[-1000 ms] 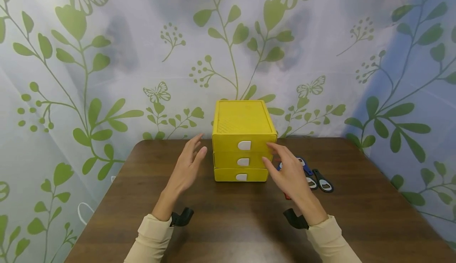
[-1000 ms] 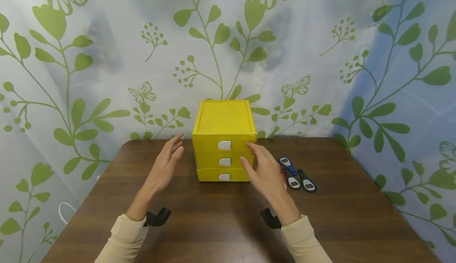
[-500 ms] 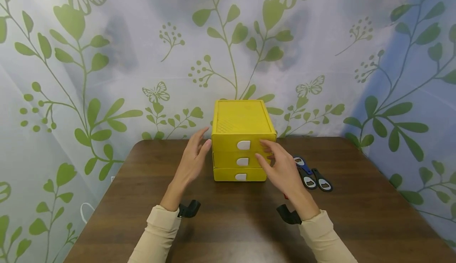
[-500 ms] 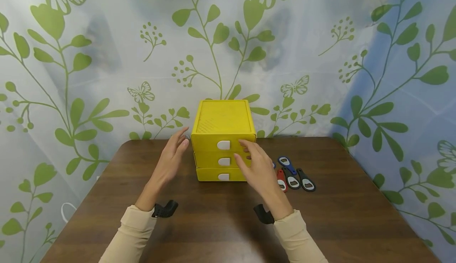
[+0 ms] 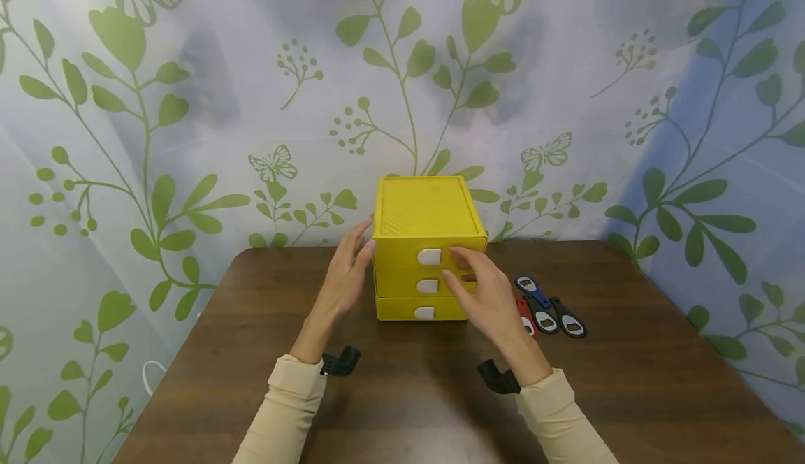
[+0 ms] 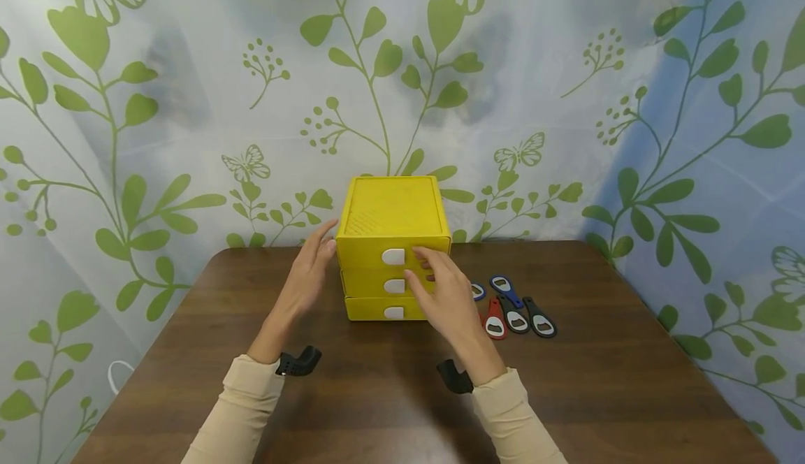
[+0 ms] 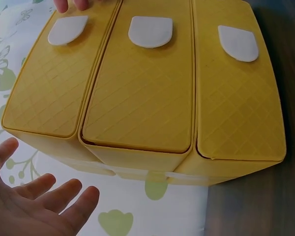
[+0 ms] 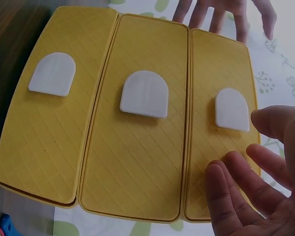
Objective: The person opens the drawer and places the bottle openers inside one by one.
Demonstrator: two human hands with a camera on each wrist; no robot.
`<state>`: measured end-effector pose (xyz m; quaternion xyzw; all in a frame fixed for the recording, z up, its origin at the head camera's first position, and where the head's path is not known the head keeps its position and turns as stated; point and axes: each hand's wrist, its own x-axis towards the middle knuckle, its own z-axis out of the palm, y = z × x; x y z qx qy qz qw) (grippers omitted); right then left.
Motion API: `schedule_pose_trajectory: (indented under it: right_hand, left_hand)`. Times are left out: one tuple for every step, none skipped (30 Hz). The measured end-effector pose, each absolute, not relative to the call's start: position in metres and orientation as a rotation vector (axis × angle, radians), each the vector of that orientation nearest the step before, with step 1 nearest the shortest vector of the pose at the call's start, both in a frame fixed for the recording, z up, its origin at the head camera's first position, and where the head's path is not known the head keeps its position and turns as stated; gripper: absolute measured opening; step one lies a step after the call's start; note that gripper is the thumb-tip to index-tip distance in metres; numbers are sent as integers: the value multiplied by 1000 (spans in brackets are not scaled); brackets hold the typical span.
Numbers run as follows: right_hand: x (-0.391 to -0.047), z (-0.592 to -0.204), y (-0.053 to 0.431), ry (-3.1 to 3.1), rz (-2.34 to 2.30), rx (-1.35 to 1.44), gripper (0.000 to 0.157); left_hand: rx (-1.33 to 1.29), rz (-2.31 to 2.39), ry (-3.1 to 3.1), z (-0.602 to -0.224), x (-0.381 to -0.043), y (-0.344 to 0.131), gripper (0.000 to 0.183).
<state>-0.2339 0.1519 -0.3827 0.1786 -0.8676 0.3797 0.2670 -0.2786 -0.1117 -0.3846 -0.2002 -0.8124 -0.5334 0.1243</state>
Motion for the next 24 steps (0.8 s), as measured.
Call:
schedule_pose_trajectory:
  right_hand:
    - [-234, -383, 151, -2339, 1028, 483, 41]
    - [-235, -384, 151, -2336, 1031, 486, 41]
    - [-235, -384, 150, -2335, 1036, 487, 40]
    - [-235, -385, 150, -2335, 1042, 488, 40]
    - [-235, -386, 149, -2336, 1049, 491, 40]
    - [-235, -386, 149, -2336, 1054, 495, 39]
    - [-235, -387, 148, -2337, 1058, 499, 39]
    - [-235, -387, 148, -2339, 1062, 501, 39]
    - [-235, -387, 147, -2341, 1066, 500, 39]
    - [-236, -387, 146, -2344, 1068, 499, 39]
    - [-236, -388, 146, -2346, 1070, 499, 39]
    - [-236, -388, 145, -2348, 1073, 499, 39]
    - [-236, -388, 145, -2351, 1075, 498, 40]
    - [-236, -387, 144, -2352, 1079, 498, 40]
    - [-236, -387, 144, -2354, 1082, 499, 40]
    - [-236, -387, 144, -2355, 1085, 501, 41]
    - [-236, -387, 144, -2355, 1088, 504, 41]
    - [-236, -387, 144, -2353, 1092, 507, 42]
    - [-237, -386, 144, -2351, 1093, 510, 43]
    - [-237, -386, 143, -2348, 1096, 514, 43]
    - [-238, -386, 143, -2346, 1096, 518, 44]
    - [-238, -386, 143, -2342, 1097, 523, 44]
    - [-238, -386, 142, -2339, 1101, 529, 45]
    - [-239, -386, 142, -2336, 1105, 535, 45]
  left_hand:
    - [-584, -1553, -2370, -384, -280, -112, 53]
    - [-585, -1553, -2370, -384, -282, -112, 53]
    - [-586, -1552, -2370, -384, -284, -112, 53]
    - [-587, -1548, -2370, -384, -285, -112, 52]
    - [-586, -1542, -2371, -384, -287, -112, 52]
    - [-585, -1537, -2372, -383, -289, -112, 52]
    - [-584, -1534, -2372, -383, -290, -112, 52]
    - [-582, -1530, -2372, -383, -291, -112, 52]
    - [-580, -1526, -2374, -383, -293, -112, 53]
    - [-579, -1524, -2375, -383, -294, -112, 53]
    - [-579, -1525, -2374, -384, -295, -112, 53]
    - [-580, -1529, -2372, -384, -295, -112, 53]
    - [-579, -1535, -2370, -385, -296, -112, 52]
    - [-576, -1538, -2369, -385, -297, -112, 52]
    - [-579, -1545, -2367, -386, -297, -113, 52]
    - [-580, -1552, -2365, -386, -298, -113, 52]
    - [-580, -1557, -2365, -386, -299, -113, 53]
    - [-582, -1562, -2365, -386, -299, -113, 53]
    - [-586, -1563, -2366, -385, -300, -113, 54]
    - [-590, -1561, -2367, -385, -301, -113, 55]
    - [-595, -1561, -2368, -385, -303, -113, 56]
    - [-601, -1564, -2368, -385, -303, -113, 56]
    - [-604, -1565, -2370, -384, -305, -113, 56]
    - [-609, -1568, -2372, -384, -306, -112, 56]
